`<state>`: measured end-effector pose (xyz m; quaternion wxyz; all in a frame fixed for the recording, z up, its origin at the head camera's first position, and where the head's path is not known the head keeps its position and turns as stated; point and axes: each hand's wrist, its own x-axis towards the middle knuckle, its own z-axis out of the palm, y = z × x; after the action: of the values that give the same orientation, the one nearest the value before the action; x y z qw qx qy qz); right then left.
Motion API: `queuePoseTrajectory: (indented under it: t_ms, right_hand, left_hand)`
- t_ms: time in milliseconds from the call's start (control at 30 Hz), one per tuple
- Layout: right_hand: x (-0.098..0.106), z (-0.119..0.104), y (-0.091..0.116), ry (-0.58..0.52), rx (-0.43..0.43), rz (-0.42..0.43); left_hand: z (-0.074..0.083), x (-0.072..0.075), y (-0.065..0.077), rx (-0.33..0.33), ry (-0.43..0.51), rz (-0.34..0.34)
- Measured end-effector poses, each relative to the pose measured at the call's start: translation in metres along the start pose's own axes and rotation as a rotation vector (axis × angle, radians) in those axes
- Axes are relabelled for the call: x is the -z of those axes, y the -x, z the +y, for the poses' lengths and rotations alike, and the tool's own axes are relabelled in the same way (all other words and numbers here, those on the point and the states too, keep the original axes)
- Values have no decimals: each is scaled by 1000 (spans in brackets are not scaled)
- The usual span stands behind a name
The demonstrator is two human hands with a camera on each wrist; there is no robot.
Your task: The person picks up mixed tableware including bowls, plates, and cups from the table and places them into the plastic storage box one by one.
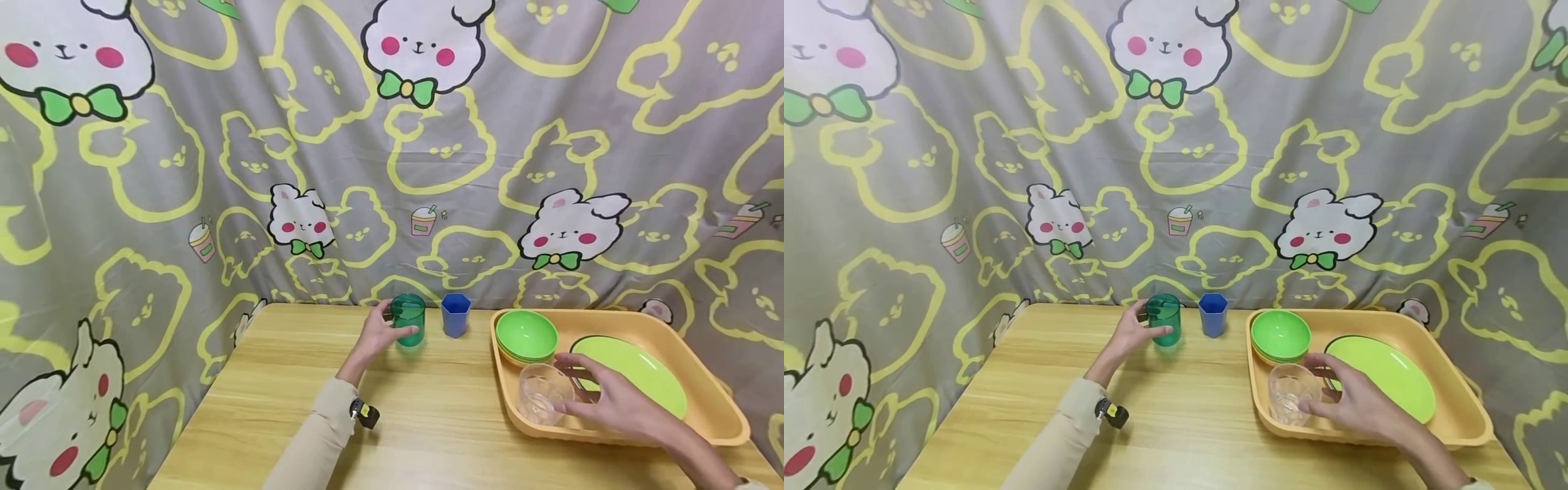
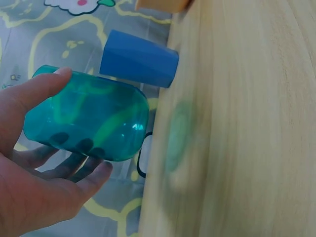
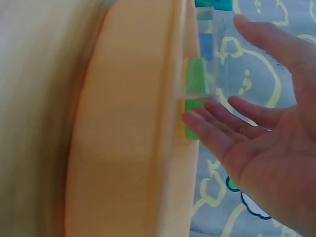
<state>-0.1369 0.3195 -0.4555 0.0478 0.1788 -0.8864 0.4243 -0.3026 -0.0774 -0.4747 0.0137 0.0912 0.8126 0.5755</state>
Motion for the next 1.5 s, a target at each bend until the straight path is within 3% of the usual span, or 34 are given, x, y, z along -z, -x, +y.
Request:
queuePoseTrajectory:
  t_ms: [233,500,633,800,1133,1500]
  right_hand:
    - [4,-10,-8,88,3,48]
    - [-5,-20,-15,166,107,146]
    - [-11,-28,-21,148,124,178]
    - [-16,-36,-29,64,137,202]
    - [-29,-41,-39,3,139,205]
    - [-42,-47,-49,-48,152,220]
  left_hand:
    - [2,3,6,-50,50,-27]
    - [9,5,16,-90,107,-34]
    - [17,6,23,-128,137,-62]
    - [22,7,28,-170,169,-147]
    - [22,5,36,-206,236,-239]
    - [27,3,44,-251,262,-224]
